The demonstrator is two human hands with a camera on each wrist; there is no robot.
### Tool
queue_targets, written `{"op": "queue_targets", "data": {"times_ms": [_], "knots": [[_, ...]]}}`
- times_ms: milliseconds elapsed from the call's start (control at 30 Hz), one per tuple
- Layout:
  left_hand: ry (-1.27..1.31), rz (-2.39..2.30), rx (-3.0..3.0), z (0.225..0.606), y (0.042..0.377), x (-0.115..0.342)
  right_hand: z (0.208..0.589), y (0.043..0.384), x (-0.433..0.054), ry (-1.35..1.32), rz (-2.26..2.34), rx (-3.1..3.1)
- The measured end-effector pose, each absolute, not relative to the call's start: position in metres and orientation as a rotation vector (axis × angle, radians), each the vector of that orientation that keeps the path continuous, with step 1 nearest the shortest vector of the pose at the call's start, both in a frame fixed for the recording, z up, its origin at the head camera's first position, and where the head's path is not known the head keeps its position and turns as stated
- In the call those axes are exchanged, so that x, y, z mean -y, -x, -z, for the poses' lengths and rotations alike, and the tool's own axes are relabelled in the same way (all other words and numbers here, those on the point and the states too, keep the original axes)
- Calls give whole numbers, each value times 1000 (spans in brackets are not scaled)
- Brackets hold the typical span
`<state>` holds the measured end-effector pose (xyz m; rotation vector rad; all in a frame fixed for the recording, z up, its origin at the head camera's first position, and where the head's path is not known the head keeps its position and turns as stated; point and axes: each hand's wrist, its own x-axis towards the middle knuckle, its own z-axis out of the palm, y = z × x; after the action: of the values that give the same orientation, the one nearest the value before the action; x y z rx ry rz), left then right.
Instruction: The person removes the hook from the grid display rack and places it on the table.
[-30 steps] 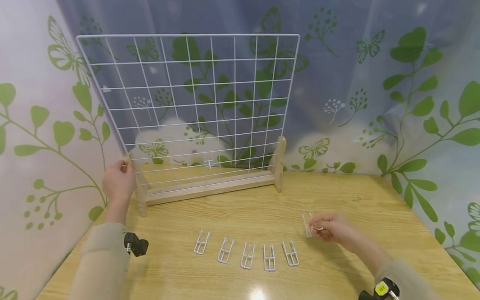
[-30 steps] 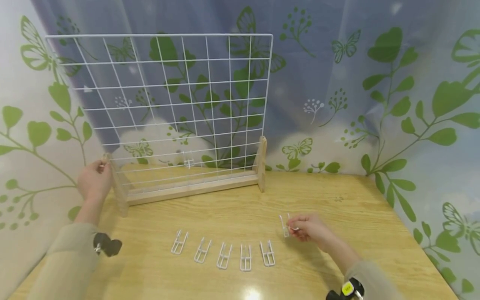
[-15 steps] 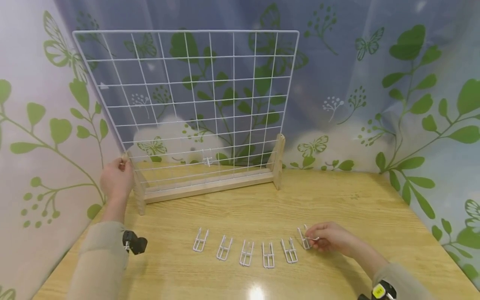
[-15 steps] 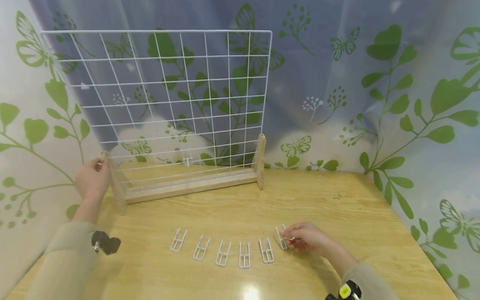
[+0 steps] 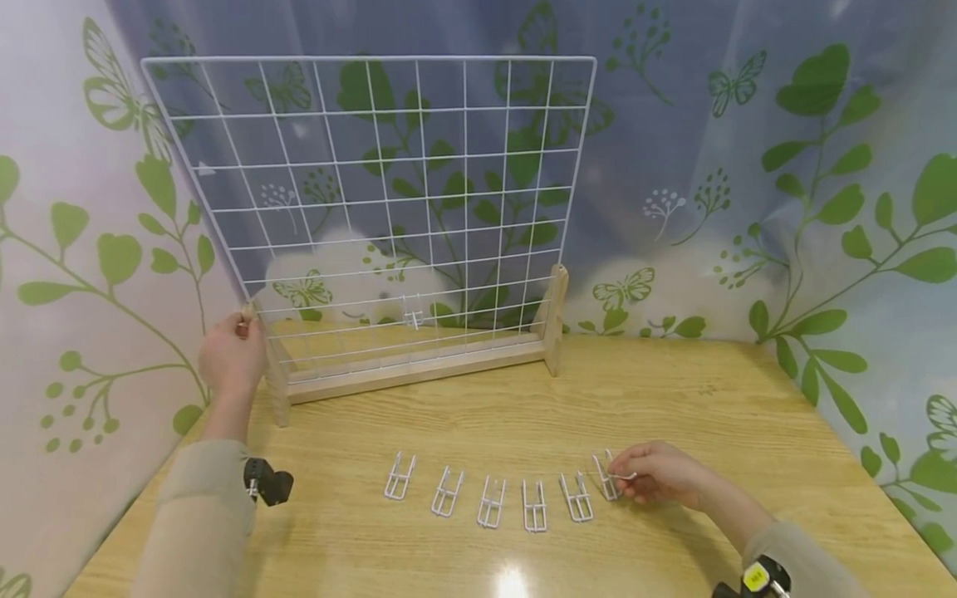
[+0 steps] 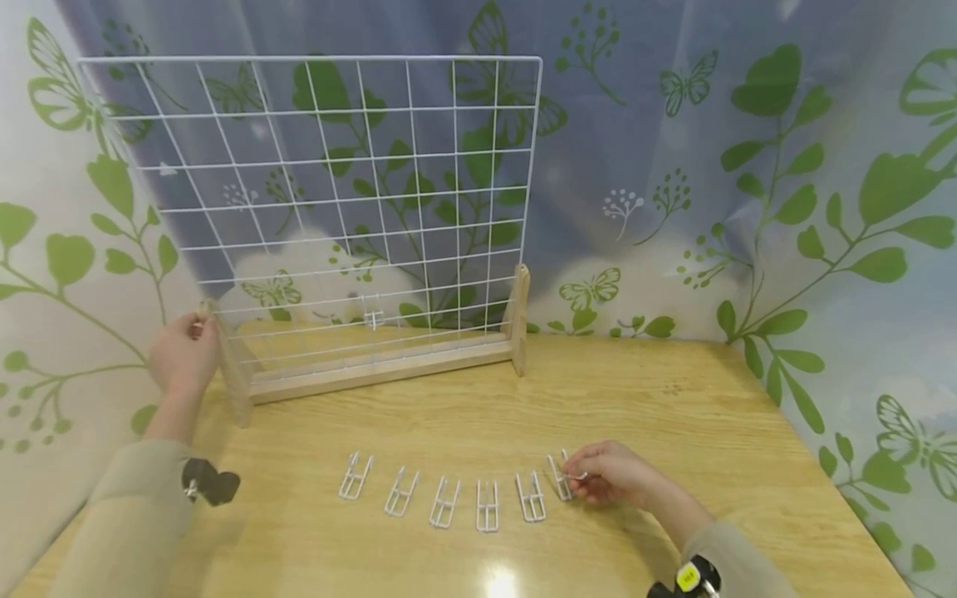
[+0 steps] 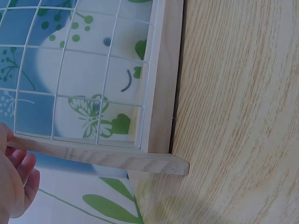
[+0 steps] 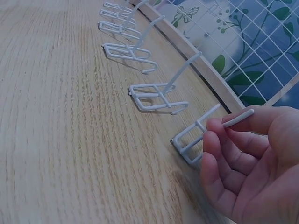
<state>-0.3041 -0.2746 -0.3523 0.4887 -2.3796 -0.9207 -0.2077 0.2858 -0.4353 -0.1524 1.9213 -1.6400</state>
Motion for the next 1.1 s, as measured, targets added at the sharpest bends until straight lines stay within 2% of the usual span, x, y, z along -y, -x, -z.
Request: {"op": "queue_targets", "data": {"times_ms": [700, 1100], "knots": [[-496, 900, 2369, 354, 307, 275, 437, 213, -286, 143, 1637, -1990], [-496, 908, 2371, 354, 307, 275, 410, 230, -287, 201, 1585, -2180]]}}
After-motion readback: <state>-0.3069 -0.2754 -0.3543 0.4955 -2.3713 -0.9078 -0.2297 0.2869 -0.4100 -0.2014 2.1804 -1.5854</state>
